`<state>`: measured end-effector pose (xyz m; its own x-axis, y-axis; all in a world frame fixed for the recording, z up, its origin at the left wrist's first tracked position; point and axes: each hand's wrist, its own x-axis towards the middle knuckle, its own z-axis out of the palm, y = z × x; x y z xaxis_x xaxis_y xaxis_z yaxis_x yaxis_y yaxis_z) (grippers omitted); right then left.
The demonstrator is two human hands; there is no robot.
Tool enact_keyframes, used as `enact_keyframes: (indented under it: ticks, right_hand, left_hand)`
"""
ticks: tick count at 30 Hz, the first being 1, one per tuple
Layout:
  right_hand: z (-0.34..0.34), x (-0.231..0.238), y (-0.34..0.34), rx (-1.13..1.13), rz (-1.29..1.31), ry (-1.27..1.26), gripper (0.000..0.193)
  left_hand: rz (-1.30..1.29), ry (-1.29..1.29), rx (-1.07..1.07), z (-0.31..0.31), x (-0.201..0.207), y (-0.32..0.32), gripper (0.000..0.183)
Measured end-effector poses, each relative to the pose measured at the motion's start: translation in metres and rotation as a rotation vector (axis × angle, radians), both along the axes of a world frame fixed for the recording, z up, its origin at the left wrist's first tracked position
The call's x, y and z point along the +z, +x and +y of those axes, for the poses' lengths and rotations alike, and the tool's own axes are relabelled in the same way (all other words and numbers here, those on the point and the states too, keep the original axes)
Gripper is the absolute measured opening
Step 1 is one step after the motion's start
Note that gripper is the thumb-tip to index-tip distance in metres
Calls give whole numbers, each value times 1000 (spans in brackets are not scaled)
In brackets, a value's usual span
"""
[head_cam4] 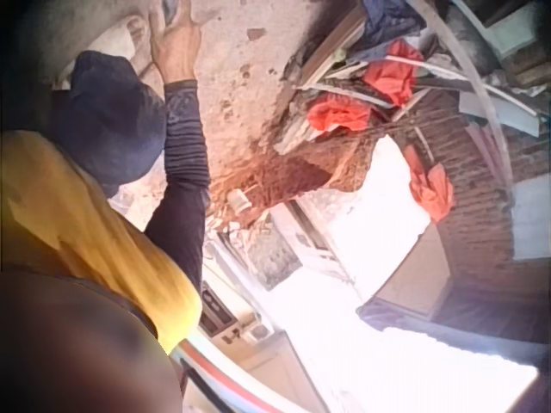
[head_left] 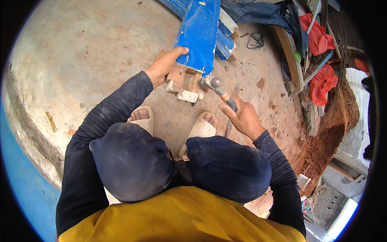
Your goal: The person uses a hammer and a machete to pry apart and break a blue-painted wooden plank. They repeatedly strike the plank and use the machete as a lever to separate pieces.
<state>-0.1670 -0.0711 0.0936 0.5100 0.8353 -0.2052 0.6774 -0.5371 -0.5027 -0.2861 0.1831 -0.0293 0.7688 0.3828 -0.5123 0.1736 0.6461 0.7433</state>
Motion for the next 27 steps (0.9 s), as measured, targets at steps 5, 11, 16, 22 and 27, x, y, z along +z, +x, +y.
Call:
enact_keyframes:
  ticks: [5, 11, 16, 22, 27]
  right_hand:
    - [-9, 20, 5, -122, 164, 156, 50]
    - [10, 27, 0, -43, 487, 912, 53]
    - [10, 6, 3, 2, 67, -96, 44]
    - [0, 0, 9, -144, 520, 692, 49]
    - [3, -15, 3, 78, 73, -134, 53]
  left_hand:
    - [69, -13, -71, 7, -5, -1, 79]
    - [-10, -11, -48, 3, -13, -1, 82]
    - [-49, 160, 68, -8, -16, -1, 75]
    - [-1, -31, -23, -6, -6, 2, 64]
    - [-51, 129, 60, -13, -4, 0, 60]
